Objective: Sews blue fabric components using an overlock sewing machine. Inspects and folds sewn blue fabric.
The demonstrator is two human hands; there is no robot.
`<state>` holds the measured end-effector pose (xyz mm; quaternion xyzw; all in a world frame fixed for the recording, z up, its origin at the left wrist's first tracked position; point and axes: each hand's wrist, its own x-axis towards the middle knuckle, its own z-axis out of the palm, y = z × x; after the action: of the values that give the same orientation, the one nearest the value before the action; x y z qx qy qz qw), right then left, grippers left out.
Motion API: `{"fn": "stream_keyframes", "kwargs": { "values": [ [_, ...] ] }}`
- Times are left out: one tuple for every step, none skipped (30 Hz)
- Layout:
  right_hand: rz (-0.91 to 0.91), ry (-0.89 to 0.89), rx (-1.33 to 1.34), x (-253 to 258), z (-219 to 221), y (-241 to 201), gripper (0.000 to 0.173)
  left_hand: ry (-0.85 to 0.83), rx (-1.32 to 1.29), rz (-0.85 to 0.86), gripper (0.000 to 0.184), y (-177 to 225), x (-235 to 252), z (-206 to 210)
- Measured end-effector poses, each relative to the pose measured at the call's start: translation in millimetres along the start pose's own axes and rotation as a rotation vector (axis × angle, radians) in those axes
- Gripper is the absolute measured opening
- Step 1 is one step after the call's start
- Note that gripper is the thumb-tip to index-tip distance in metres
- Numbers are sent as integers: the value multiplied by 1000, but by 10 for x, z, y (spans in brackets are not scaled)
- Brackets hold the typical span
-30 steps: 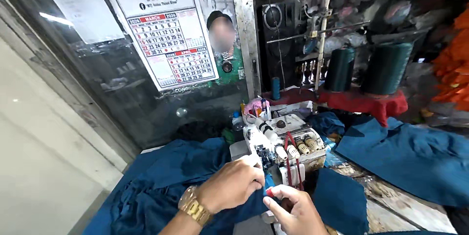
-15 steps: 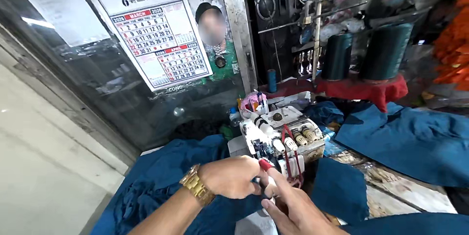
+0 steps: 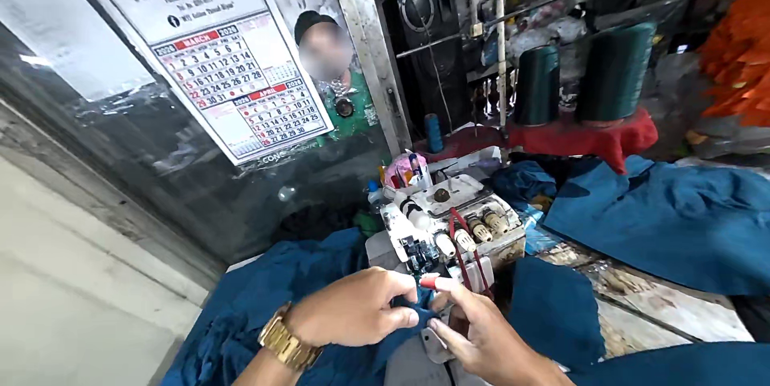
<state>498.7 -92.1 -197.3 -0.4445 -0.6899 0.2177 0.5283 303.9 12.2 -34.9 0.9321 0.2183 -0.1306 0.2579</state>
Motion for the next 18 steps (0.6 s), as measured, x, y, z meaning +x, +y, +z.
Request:
{"fn": "stream_keyframes", "kwargs": {
  "values": [
    [-12,-5,-7,-2,-25,1,51,-14,7,3,27,14,-19,-17],
    [-22,-8,-13,0,-46,2,50,-22,-1,18,27,3,-29,-15],
    [-30,-17,-19,4,-59,8,50,-23,-20,39,26,-27,-27,4],
    [-35,-28,-21,9,-62,17,49,-16,-33,62,26,-69,-14,38],
    [-44,-32,-14,21,-64,20,49,-1,-27,80,27,-111,8,74],
    [-48,-20,4,40,-69,17,47,29,10,83,28,-142,26,108],
    [-47,-3,28,64,-81,1,46,66,78,73,31,-156,30,131],
    [-37,9,45,85,-99,-21,45,104,159,51,33,-151,23,138],
    [-28,14,46,101,-116,-44,45,133,221,27,35,-134,4,136],
    [-24,12,34,111,-132,-63,44,150,248,17,35,-108,-22,129],
    [-25,9,18,120,-143,-77,43,158,246,28,35,-87,-46,121],
    [-33,12,10,137,-145,-89,42,159,210,55,34,-76,-65,111],
    [-39,15,4,162,-145,-106,42,151,149,89,32,-71,-82,100],
    [-43,17,0,192,-143,-129,41,133,89,113,31,-67,-96,88],
    [-49,16,0,222,-141,-150,40,118,38,128,30,-71,-105,87],
    [-52,16,0,246,-135,-168,39,108,-4,135,30,-80,-111,93],
    [-51,14,3,264,-123,-183,39,108,-41,142,31,-94,-117,102],
    [-51,4,15,280,-112,-200,40,113,-72,146,31,-102,-123,105]
  ]
}}
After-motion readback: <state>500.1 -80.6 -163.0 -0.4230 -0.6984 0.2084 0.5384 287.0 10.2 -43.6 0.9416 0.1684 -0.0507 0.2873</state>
